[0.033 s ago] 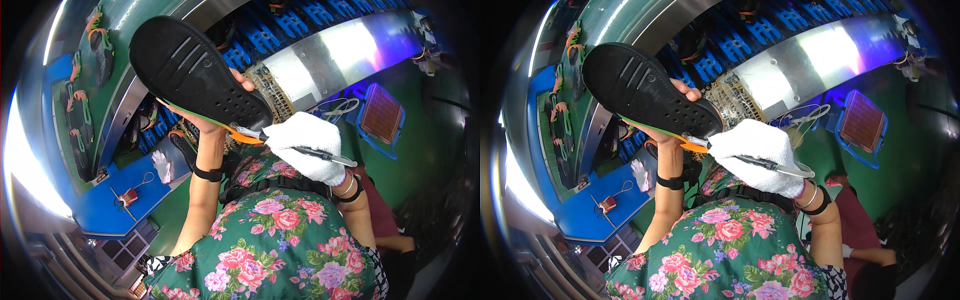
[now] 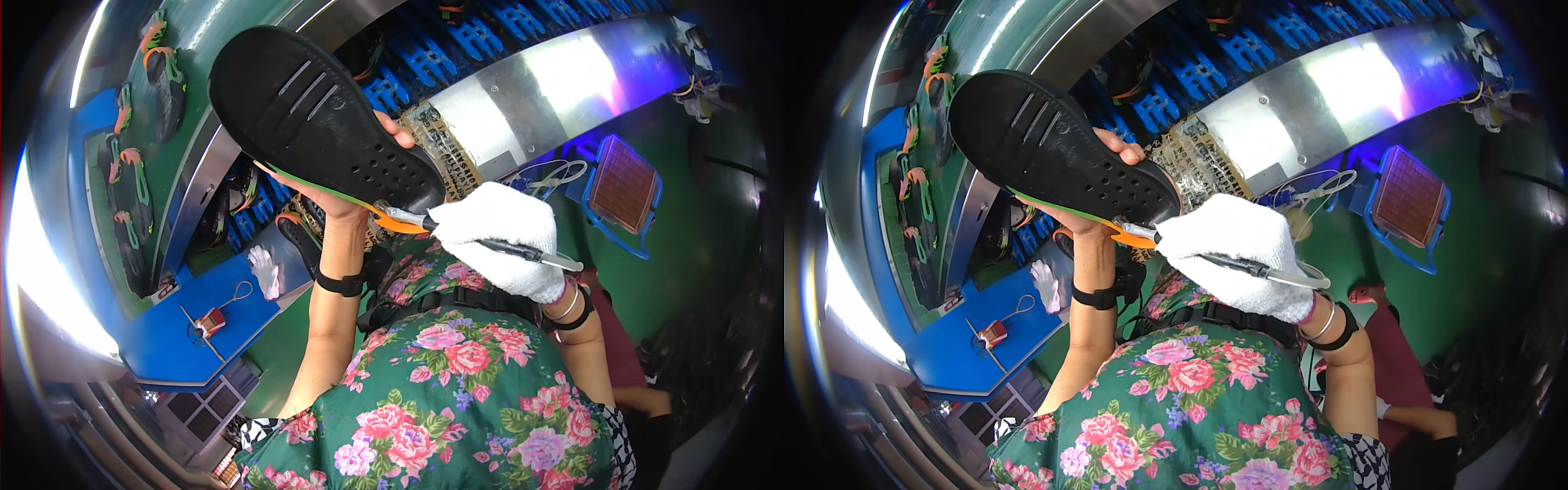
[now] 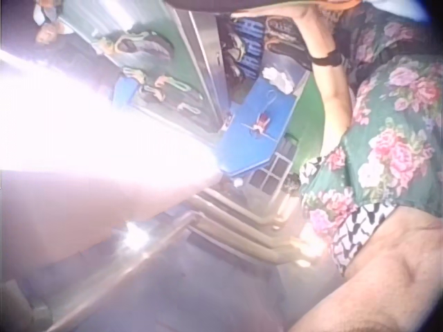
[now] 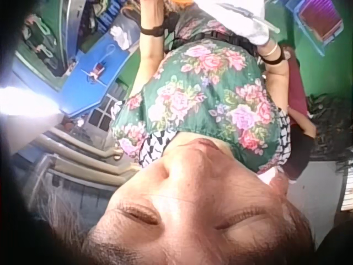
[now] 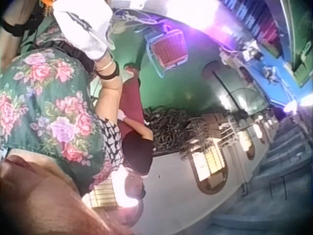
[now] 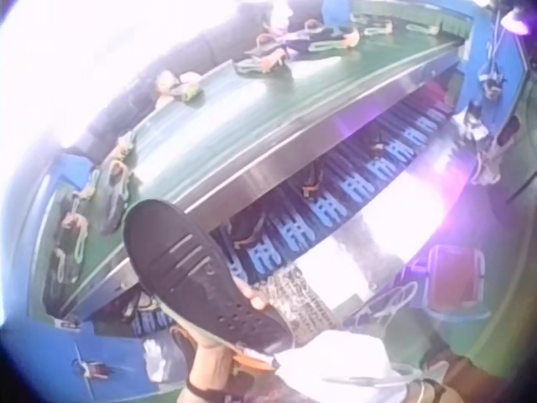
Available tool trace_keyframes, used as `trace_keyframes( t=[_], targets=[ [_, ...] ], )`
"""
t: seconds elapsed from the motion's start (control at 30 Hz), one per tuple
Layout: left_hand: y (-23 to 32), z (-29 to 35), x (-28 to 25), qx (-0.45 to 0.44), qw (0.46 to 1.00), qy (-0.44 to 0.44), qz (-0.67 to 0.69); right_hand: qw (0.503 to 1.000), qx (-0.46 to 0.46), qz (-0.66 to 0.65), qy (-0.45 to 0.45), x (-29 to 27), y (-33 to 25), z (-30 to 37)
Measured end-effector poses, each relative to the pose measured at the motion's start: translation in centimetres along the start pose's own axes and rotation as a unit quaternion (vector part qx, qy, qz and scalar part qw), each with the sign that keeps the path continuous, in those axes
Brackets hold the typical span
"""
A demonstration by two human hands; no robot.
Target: Apply glue to the surfaces of shoe soles using a brush in a manufacturing environment.
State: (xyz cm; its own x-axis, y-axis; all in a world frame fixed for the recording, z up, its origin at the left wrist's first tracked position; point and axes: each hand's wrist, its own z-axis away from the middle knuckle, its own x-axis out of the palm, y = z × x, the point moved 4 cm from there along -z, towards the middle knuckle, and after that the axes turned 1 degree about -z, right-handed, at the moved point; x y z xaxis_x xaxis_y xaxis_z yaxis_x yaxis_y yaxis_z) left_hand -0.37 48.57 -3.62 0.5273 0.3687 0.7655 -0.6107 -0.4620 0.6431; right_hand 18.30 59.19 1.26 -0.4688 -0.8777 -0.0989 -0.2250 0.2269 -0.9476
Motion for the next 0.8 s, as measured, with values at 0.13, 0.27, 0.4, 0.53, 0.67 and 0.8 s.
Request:
trace_keyframes(
  t=[0.13,0.27,0.4,0.53,0.67,0.8],
  targets=[
    [0.3,-0.7,-0.4,0.010,0.999,-0.013,-0.028,0.998,0.030,-0.046,0.010,0.1,1.0,-0.2],
    [0.3,-1.1,0.0,0.022,0.999,-0.022,-0.024,1.000,0.007,-0.018,0.017,-0.1,0.7,-0.3],
    [-0.1,-1.0,0.3,0.006,1.000,-0.020,-0.023,1.000,-0.010,-0.016,-0.004,-0.4,0.6,-0.3],
    [-0.3,-1.1,0.7,0.009,0.999,-0.032,0.008,1.000,-0.012,0.001,0.008,-1.1,0.3,-0.4],
    [-0.1,-1.2,0.3,0.009,0.997,-0.071,-0.038,0.998,-0.048,0.029,-0.019,-0.8,0.0,-0.3],
    [-0.4,-1.3,0.6,0.010,0.997,-0.075,-0.001,0.999,-0.031,0.015,-0.038,-1.3,0.2,-0.2]
  ],
)
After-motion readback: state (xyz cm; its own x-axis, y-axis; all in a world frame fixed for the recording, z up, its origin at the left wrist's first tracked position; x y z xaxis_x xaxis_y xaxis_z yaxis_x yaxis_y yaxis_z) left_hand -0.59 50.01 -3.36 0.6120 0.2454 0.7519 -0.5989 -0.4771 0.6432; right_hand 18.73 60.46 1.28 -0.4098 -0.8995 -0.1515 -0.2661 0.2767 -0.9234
